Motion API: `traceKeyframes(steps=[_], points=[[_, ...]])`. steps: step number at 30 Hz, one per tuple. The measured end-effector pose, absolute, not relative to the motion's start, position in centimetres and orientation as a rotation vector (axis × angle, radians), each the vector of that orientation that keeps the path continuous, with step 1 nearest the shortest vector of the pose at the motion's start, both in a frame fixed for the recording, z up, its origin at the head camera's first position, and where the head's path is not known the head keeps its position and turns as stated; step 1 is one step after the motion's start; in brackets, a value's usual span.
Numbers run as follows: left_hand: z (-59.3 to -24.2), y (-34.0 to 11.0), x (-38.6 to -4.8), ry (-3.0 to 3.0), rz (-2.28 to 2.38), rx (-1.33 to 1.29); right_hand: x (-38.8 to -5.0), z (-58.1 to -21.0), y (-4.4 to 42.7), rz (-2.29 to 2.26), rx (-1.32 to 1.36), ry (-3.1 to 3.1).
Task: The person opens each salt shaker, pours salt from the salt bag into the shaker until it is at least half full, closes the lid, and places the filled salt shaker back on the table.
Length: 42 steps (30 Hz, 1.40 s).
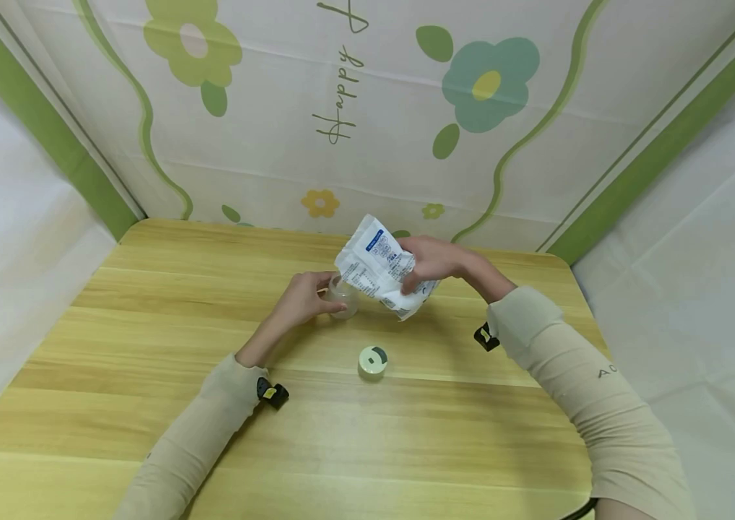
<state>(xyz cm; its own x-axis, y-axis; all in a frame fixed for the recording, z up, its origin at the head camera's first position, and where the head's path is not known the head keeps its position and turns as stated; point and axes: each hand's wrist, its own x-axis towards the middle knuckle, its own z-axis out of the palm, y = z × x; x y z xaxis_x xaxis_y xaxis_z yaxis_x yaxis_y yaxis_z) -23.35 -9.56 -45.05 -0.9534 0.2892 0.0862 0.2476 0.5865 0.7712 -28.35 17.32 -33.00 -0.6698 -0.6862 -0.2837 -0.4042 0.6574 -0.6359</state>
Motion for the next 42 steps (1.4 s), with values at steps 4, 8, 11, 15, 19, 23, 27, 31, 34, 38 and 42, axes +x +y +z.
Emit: traceKeyframes(steps=[4, 8, 11, 15, 19, 23, 27, 31, 34, 38, 42], points=[[-45.1, -9.5, -23.4, 2.750, 1.321, 0.467, -28.3, -33.0, 17.4, -0.736, -0.840, 2.361], [-45.2, -9.5, -23.3, 2.749, 1.318, 0.470, -28.4, -32.9, 17.4, -0.734, -0.836, 2.360], [-45.2, -9.6, -23.4, 2.755, 1.320, 0.466, -28.6, -32.8, 17.4, -0.726, -0.842, 2.358], [-45.2, -9.5, -23.5, 2.757, 1.326, 0.460, -28.8, -32.6, 17.4, -0.720, -0.851, 2.349], [-45.2, -9.6, -23.5, 2.756, 1.324, 0.462, -28.8, -32.4, 17.4, -0.715, -0.855, 2.347], [-45.2, -9.6, -23.4, 2.754, 1.321, 0.467, -28.8, -32.3, 17.4, -0.702, -0.862, 2.354], [-45.2, -9.6, -23.4, 2.762, 1.321, 0.463, -28.7, -32.2, 17.3, -0.685, -0.861, 2.362], [-45.3, -9.6, -23.4, 2.766, 1.317, 0.462, -28.8, -32.2, 17.3, -0.666, -0.851, 2.363], [-45.3, -9.6, -23.4, 2.768, 1.312, 0.466, -28.9, -32.1, 17.3, -0.662, -0.846, 2.355], [-45.3, -9.6, -23.4, 2.773, 1.311, 0.474, -29.1, -31.8, 17.4, -0.645, -0.864, 2.359], [-45.2, -9.6, -23.4, 2.781, 1.306, 0.483, -29.3, -31.5, 17.4, -0.626, -0.877, 2.356]])
